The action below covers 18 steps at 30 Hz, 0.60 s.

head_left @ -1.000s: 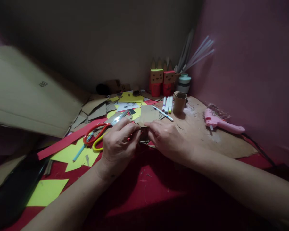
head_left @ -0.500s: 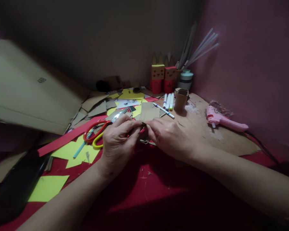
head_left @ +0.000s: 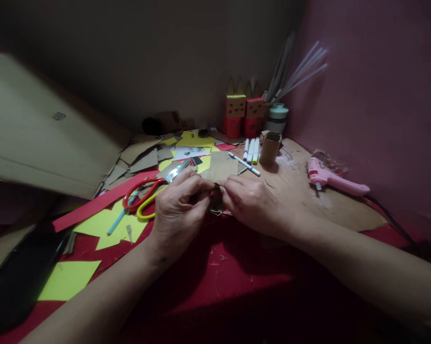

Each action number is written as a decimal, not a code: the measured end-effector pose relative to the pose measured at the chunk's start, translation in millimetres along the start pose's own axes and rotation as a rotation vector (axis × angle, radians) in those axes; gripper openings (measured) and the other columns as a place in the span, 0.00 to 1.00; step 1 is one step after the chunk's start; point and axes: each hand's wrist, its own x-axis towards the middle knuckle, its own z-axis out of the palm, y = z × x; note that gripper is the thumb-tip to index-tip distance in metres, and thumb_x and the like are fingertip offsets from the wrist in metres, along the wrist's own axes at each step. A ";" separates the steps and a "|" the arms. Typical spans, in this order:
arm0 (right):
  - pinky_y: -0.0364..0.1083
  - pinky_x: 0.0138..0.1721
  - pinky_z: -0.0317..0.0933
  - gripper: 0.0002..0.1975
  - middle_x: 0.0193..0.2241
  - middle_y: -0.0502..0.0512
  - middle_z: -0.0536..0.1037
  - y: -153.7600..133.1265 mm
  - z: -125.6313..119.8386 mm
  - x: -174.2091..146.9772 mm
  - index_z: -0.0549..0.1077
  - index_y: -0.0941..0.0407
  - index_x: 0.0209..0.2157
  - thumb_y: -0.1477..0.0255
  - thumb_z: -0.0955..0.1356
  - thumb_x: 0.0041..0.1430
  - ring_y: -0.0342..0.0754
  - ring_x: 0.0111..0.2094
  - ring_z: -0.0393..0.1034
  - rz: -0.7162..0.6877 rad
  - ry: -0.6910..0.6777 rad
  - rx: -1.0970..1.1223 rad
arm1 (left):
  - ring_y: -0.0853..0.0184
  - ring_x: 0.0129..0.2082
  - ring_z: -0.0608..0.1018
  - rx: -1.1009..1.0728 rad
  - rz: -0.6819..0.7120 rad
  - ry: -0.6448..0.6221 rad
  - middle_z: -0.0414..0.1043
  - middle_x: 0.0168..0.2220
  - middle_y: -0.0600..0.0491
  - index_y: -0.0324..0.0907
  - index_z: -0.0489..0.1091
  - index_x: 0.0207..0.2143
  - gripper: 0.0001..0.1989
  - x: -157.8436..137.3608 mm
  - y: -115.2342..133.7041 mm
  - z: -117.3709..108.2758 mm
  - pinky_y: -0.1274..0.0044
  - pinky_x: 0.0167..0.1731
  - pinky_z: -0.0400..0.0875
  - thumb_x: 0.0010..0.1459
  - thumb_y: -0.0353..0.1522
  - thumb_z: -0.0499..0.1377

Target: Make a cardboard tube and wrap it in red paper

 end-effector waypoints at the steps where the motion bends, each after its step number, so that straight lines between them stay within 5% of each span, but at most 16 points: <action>1: 0.44 0.26 0.55 0.15 0.23 0.54 0.69 0.5 0.5 -0.5 0.70 0.61 0.29 0.76 0.56 0.63 0.43 0.24 0.59 0.005 0.000 -0.002 | 0.73 0.24 0.68 0.031 0.019 -0.003 0.64 0.25 0.58 0.41 0.72 0.28 0.09 -0.3 -0.3 0.1 0.81 0.24 0.64 0.53 0.21 0.56; 7: 0.44 0.30 0.59 0.14 0.28 0.57 0.72 1.2 4.5 -2.8 0.72 0.64 0.36 0.78 0.56 0.60 0.44 0.27 0.63 0.025 -0.020 0.046 | 0.69 0.26 0.68 0.347 0.231 -0.029 0.66 0.27 0.53 0.40 0.72 0.29 0.07 -0.7 -3.6 0.2 0.77 0.25 0.64 0.58 0.29 0.55; 18: 0.45 0.31 0.57 0.12 0.29 0.58 0.74 -11.2 6.5 7.0 0.71 0.62 0.38 0.77 0.59 0.57 0.45 0.27 0.63 0.256 -0.149 0.148 | 0.65 0.31 0.70 0.312 0.299 -0.024 0.72 0.30 0.49 0.39 0.71 0.30 0.06 0.5 -10.5 -0.6 0.73 0.31 0.68 0.59 0.27 0.55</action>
